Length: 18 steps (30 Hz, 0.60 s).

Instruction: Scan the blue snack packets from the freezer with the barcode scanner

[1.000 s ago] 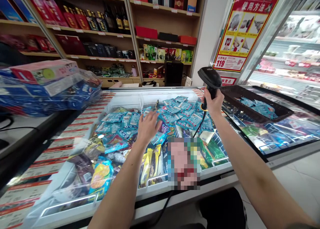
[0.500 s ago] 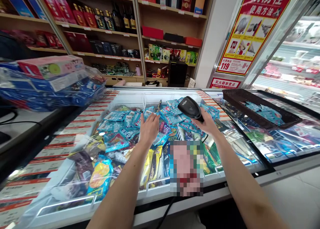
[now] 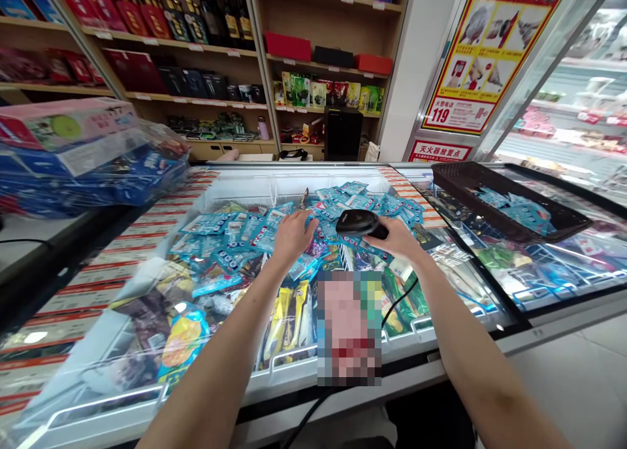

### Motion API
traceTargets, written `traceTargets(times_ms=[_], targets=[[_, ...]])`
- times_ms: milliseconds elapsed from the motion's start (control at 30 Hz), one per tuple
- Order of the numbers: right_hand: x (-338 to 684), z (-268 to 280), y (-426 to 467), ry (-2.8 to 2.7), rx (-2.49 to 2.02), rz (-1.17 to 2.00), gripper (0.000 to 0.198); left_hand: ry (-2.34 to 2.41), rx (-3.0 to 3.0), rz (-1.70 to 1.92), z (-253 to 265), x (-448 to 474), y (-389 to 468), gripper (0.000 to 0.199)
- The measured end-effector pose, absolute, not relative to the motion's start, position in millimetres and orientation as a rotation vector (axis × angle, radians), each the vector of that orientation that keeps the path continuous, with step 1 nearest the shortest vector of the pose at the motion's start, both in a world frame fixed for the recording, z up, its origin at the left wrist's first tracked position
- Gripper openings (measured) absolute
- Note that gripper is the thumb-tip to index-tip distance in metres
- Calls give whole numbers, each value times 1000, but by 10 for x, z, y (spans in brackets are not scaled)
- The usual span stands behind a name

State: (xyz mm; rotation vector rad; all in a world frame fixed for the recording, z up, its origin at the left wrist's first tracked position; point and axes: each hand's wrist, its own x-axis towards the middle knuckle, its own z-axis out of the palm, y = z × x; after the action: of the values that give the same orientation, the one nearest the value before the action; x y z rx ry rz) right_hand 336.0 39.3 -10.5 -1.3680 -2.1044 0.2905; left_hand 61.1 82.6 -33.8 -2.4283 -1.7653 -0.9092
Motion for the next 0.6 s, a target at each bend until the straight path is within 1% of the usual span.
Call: traceTargets(times_ms=[100,300,433,600], targets=[[3343,-87,376,-2134,-1371,309,27,-1819,-2434,-842,-334,755,971,53],[3341,-67,381,-2156,-1350,381,24,-2077,-2291,-750,-382,1026,1266,67],[3350,-70,394,-2158,-1368,351,26,-2078,-2294,-737,-368,1101,1339,60],[3337,-75,376,-2171,-1318,319,25,-1882,-2307,-1050,-305,1004,1212,53]])
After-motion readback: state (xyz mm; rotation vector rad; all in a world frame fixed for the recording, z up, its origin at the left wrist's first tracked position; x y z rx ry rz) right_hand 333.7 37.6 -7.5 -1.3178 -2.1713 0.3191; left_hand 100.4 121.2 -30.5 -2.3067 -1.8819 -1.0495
